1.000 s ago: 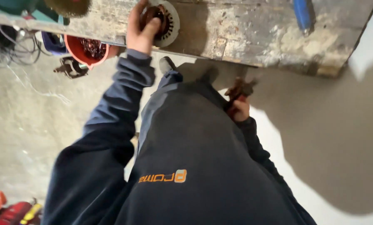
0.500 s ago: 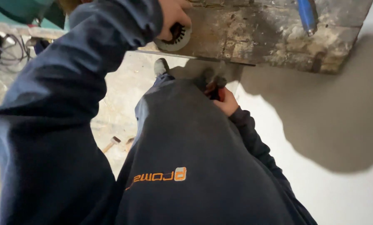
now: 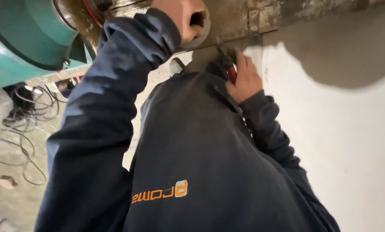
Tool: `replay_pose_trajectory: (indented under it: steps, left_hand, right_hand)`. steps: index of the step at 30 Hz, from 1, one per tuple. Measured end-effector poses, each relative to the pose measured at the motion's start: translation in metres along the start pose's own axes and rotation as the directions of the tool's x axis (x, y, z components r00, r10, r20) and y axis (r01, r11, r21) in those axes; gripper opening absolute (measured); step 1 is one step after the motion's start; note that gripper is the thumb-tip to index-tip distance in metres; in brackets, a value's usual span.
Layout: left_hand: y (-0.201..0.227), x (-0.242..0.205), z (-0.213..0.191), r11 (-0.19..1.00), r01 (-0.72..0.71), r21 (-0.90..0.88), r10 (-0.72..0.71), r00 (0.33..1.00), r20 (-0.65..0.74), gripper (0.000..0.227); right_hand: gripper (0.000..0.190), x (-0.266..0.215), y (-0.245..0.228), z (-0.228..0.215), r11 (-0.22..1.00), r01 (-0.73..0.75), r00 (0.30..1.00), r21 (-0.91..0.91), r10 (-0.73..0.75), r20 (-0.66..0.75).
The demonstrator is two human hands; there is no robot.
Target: The person dismantles an electric motor stator at a workbench, using pliers to grip and pull copper windings out of the housing and a screwdriver to pry and loosen the coils. They work the windings free one section at a time, collecting the removed copper on the bench.
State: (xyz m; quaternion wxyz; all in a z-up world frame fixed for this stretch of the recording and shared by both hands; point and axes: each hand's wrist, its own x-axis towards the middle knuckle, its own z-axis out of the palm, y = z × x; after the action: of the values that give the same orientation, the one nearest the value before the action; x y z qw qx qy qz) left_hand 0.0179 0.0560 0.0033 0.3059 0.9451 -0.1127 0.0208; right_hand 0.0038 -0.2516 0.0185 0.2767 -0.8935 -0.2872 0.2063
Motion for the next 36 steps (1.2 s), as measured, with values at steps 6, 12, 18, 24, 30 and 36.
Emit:
replay_pose_trajectory:
  steps: [6,12,18,24,30,36]
  left_hand:
    - [0.035,-0.022,-0.016,0.989,0.149,-0.013,-0.148,0.967,-0.207,0.043]
    - [0.028,-0.041,0.018,0.865,0.122,-0.486,-0.362,0.823,-0.438,0.028]
    - [0.04,-0.04,0.026,0.853,0.119,-0.508,-0.415,0.746,-0.521,0.022]
    - [0.029,-0.033,0.03,0.809,0.106,-0.578,-0.479,0.688,-0.545,0.019]
    - [0.026,-0.036,0.026,0.877,0.088,-0.473,-0.382,0.724,-0.574,0.016]
    - [0.023,-0.038,0.028,0.866,0.061,-0.497,-0.38,0.725,-0.574,0.016]
  right_hand:
    - [0.075,0.018,-0.018,0.004,0.972,0.054,0.995,-0.23,-0.072,-0.071]
    - [0.076,0.02,-0.041,-0.005,0.918,0.075,0.98,-0.39,-0.141,-0.142]
    - [0.081,0.019,-0.06,-0.024,0.928,0.068,0.987,-0.367,-0.116,-0.11]
    - [0.07,0.018,-0.061,-0.023,0.926,0.045,0.994,-0.374,-0.079,-0.075]
    - [0.074,0.018,-0.069,-0.021,0.911,0.04,0.997,-0.411,-0.064,-0.044]
    - [0.071,0.026,-0.081,-0.015,0.913,0.034,0.994,-0.406,-0.072,-0.081]
